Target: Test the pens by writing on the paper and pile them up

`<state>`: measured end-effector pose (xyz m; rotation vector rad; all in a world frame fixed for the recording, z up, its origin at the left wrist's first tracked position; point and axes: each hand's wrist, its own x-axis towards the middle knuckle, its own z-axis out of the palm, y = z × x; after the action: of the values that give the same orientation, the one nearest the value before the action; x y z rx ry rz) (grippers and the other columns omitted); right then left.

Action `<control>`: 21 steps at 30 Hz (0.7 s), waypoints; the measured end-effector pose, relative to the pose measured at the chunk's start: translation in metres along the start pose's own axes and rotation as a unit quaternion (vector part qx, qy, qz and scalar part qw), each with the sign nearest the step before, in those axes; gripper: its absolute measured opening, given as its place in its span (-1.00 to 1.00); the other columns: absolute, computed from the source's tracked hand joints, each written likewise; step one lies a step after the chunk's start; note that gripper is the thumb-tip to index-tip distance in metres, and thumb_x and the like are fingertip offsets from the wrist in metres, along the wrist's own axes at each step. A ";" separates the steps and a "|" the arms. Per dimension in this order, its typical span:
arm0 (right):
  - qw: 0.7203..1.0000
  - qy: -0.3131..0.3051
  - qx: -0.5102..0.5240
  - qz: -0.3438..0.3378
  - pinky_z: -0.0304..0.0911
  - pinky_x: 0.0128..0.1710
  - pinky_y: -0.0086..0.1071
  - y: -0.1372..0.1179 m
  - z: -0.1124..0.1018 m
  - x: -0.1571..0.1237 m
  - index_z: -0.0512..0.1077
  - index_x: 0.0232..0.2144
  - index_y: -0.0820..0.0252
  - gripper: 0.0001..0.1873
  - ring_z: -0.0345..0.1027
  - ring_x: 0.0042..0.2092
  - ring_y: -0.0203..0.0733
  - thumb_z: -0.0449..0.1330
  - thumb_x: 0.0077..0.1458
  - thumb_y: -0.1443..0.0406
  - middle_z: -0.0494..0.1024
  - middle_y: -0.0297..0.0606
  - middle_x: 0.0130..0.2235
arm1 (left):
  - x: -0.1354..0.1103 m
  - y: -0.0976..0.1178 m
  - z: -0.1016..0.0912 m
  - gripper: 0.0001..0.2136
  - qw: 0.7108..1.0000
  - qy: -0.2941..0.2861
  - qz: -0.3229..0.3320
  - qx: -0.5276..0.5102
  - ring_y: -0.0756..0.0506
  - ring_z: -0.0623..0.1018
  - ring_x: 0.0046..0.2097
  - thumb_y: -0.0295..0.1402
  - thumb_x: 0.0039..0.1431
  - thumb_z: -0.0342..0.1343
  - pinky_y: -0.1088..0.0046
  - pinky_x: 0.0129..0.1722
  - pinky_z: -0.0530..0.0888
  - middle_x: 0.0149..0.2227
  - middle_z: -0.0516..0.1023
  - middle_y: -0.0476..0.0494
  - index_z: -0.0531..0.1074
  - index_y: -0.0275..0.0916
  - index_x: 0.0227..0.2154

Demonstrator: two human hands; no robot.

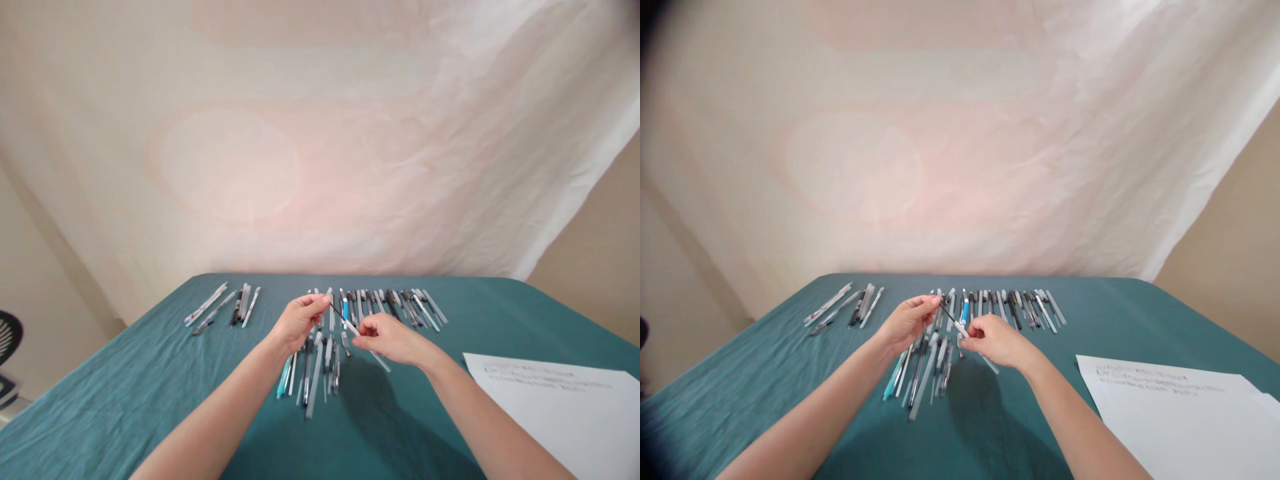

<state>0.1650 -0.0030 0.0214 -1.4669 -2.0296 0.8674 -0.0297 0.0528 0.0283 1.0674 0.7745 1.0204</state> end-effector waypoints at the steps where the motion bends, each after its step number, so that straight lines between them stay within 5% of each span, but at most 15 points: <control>1: 1.000 0.000 -0.006 0.005 -0.01 -0.61 -0.56 0.003 0.001 0.001 0.36 -0.61 0.27 -0.75 0.14 -0.58 -0.40 0.15 -0.07 0.18 0.32 -0.40 -0.63 | 0.002 0.005 -0.003 -0.78 1.000 0.012 0.010 -0.010 0.12 0.35 -0.53 -0.30 -0.21 0.29 0.62 -0.51 0.27 -0.56 0.39 0.02 0.45 -0.34 -0.51; 9: 0.990 -0.044 0.069 0.118 0.09 -0.69 -0.55 0.032 0.017 0.011 0.34 -0.51 0.25 -0.80 0.20 -0.64 -0.38 0.16 -0.06 0.20 0.32 -0.41 -0.66 | 0.005 0.032 -0.019 -0.79 0.992 0.078 0.070 -0.064 0.15 0.37 -0.52 -0.34 -0.17 0.27 0.67 -0.52 0.32 -0.47 0.43 0.03 0.44 -0.30 -0.42; 13: 0.975 -0.035 0.122 0.180 0.12 -0.72 -0.56 0.033 0.030 0.013 0.23 -0.30 0.22 -0.68 0.19 -0.68 -0.41 0.23 -0.14 0.29 0.31 -0.51 -0.65 | 0.005 0.027 -0.017 -0.78 0.994 0.070 0.058 -0.060 0.16 0.35 -0.55 -0.33 -0.18 0.27 0.68 -0.55 0.31 -0.47 0.43 0.03 0.45 -0.30 -0.43; 21: 0.977 -0.005 0.116 0.179 0.15 -0.76 -0.55 0.034 0.047 0.018 0.19 -0.31 0.21 -0.78 0.24 -0.68 -0.38 0.14 -0.02 0.29 0.37 -0.44 -0.61 | 0.004 0.017 -0.013 -0.74 0.999 0.025 0.029 -0.034 0.16 0.31 -0.56 -0.29 -0.18 0.27 0.67 -0.55 0.28 -0.47 0.41 0.02 0.45 -0.31 -0.40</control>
<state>0.1489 0.0115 -0.0351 -1.7186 -1.6274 1.2105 -0.0443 0.0633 0.0400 1.0146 0.7473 1.1189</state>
